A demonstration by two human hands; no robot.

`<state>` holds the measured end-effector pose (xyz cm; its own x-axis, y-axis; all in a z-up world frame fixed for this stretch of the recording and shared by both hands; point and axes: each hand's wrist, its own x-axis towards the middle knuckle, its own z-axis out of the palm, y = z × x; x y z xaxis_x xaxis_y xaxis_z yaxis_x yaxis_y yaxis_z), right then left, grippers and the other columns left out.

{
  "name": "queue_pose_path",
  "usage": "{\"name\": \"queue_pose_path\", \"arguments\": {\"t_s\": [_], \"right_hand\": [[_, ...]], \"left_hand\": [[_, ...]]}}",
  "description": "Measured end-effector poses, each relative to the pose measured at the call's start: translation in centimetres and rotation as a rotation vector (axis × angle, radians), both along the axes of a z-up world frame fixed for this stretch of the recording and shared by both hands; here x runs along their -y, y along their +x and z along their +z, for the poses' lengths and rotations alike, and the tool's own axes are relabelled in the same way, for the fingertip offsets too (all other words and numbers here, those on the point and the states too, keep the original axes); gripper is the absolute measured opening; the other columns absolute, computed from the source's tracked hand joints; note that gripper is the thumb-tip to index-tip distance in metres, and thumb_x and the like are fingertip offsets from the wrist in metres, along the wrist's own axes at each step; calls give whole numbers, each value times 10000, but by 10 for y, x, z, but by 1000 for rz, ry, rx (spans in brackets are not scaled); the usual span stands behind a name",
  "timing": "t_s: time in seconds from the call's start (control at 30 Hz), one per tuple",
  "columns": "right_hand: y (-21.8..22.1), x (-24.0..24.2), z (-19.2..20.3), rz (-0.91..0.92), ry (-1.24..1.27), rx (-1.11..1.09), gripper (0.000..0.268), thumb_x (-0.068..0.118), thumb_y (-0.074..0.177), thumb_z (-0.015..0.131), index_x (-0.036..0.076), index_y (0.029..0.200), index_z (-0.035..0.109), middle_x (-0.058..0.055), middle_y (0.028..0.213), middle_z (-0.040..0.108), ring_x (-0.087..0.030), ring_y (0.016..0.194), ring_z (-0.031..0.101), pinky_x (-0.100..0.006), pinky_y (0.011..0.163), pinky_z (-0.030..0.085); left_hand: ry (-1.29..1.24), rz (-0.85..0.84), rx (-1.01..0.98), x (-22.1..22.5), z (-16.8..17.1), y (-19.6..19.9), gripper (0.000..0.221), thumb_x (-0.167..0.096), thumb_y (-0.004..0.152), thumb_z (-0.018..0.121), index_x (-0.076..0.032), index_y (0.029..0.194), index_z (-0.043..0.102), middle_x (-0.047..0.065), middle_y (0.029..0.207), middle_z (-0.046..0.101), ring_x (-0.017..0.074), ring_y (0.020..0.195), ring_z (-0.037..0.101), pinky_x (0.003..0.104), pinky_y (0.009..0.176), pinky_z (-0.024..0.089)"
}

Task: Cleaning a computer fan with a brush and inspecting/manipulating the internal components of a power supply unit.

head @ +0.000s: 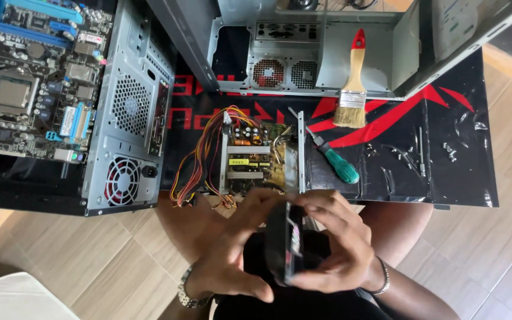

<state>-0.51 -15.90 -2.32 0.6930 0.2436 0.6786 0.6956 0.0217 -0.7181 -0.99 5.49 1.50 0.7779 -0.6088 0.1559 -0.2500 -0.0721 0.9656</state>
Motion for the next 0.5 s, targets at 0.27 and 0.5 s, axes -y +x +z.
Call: {"name": "queue_pose_path", "arguments": {"t_s": [0.27,0.5], "right_hand": [[-2,-1,-6,-254,-126,-18,838,451,796,857,-37,1369,490,-234,1281,632,-364,1179,685,-457,1023,609],[2,6,-13,-125,-114,8,809,443,801,872,-35,1349,515,-273,1332,620,-403,1230,680,-504,1076,550]], "left_hand": [[-287,195,-259,22,-15,-7,805,-596,950,659,-12,1467,460,164,1525,467,283,1438,470,395,1071,509],[-423,341,-238,6,-45,-17,1014,-438,847,841,-42,1580,262,166,1664,290,301,1417,491,400,1098,528]]}}
